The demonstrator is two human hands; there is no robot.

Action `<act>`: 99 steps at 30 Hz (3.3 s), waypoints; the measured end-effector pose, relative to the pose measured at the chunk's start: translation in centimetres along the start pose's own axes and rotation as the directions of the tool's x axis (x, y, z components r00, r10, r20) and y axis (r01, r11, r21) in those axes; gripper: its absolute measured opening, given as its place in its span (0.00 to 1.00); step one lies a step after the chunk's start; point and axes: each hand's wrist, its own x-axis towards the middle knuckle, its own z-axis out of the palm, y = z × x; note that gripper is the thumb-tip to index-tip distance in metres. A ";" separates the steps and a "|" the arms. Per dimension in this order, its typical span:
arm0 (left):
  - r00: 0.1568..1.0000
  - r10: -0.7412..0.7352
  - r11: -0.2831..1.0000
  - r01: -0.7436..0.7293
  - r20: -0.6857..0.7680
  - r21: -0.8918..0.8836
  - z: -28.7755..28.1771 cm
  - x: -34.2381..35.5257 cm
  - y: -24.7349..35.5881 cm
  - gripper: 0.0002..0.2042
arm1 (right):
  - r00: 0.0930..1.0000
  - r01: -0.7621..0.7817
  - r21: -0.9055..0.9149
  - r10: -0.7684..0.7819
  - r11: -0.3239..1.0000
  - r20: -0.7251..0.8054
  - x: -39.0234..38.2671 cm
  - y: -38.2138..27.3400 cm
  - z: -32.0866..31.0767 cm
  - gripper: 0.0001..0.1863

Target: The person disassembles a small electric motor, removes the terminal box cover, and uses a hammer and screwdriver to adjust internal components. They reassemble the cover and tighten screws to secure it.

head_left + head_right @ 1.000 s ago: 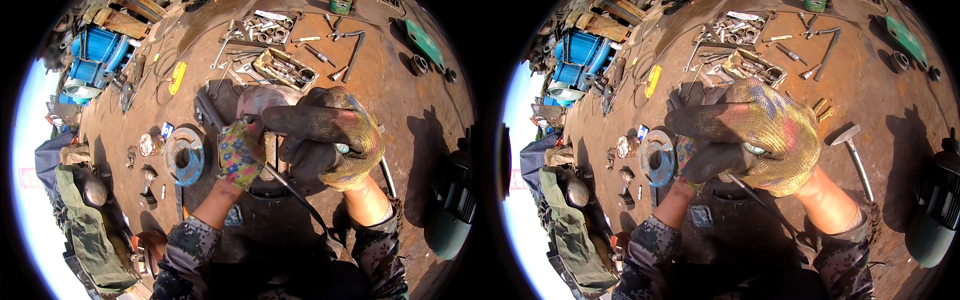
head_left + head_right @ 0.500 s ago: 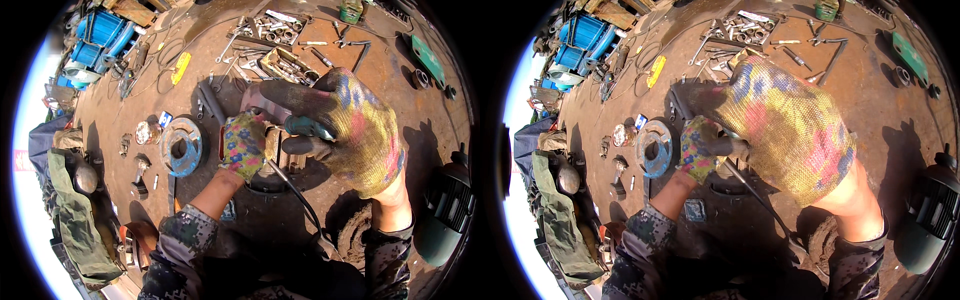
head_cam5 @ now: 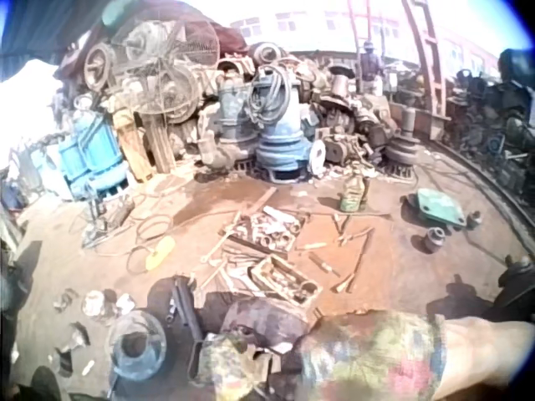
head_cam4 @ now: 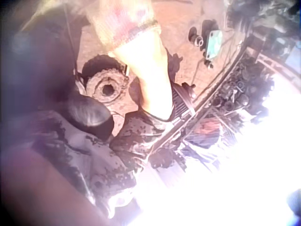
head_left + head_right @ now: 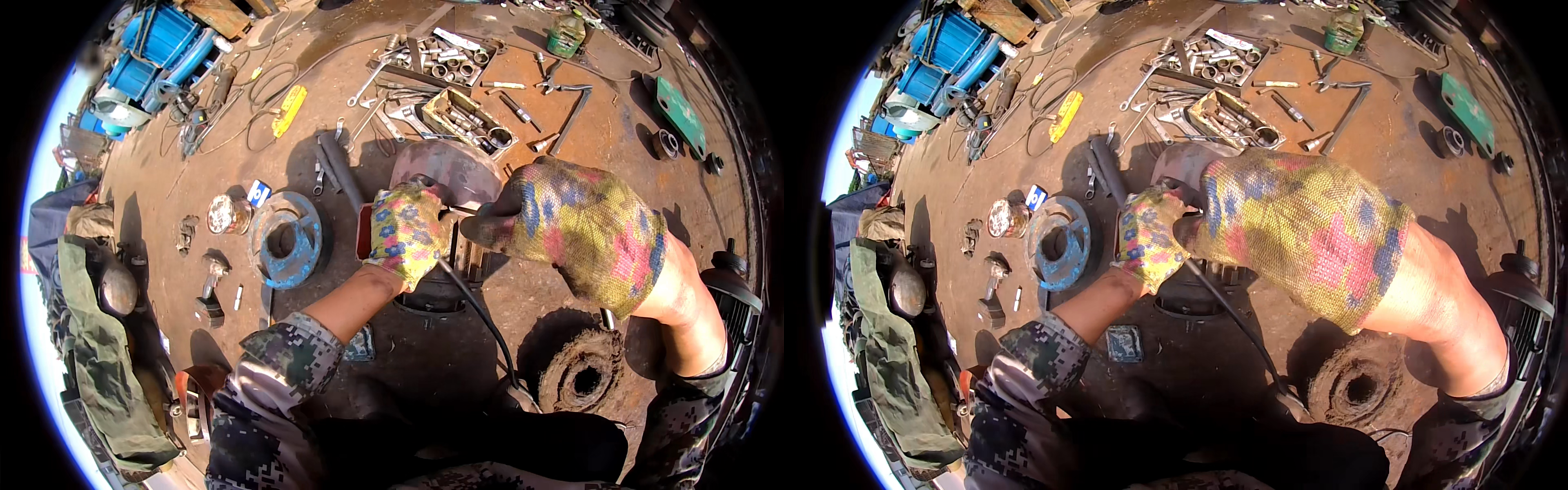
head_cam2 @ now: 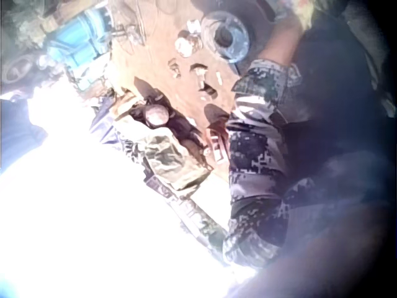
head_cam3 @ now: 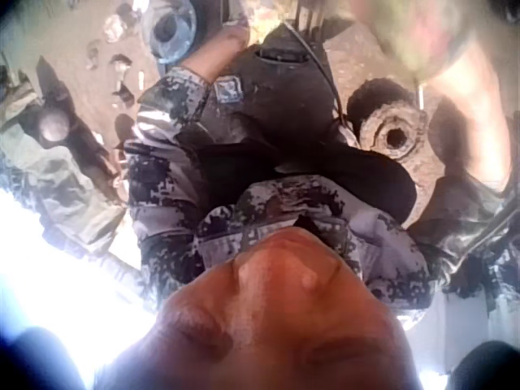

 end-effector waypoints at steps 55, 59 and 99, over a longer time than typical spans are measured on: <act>0.971 -0.221 0.939 0.186 -0.091 -0.288 -4.4 0.1 0.0 0.15 | 0.986 0.146 -0.149 -0.156 0.978 -0.059 3.3 -4.5 -0.4 0.28; 0.965 -0.256 0.913 0.225 -0.048 -0.340 -4.8 0.1 0.5 0.11 | 0.985 0.014 -0.509 -0.099 0.861 -0.142 3.5 -7.2 0.6 0.29; 0.918 -0.328 0.834 0.170 -0.223 -0.526 -3.3 -0.1 0.5 0.11 | 0.991 0.077 -0.404 -0.115 0.912 -0.071 5.0 -8.4 0.8 0.40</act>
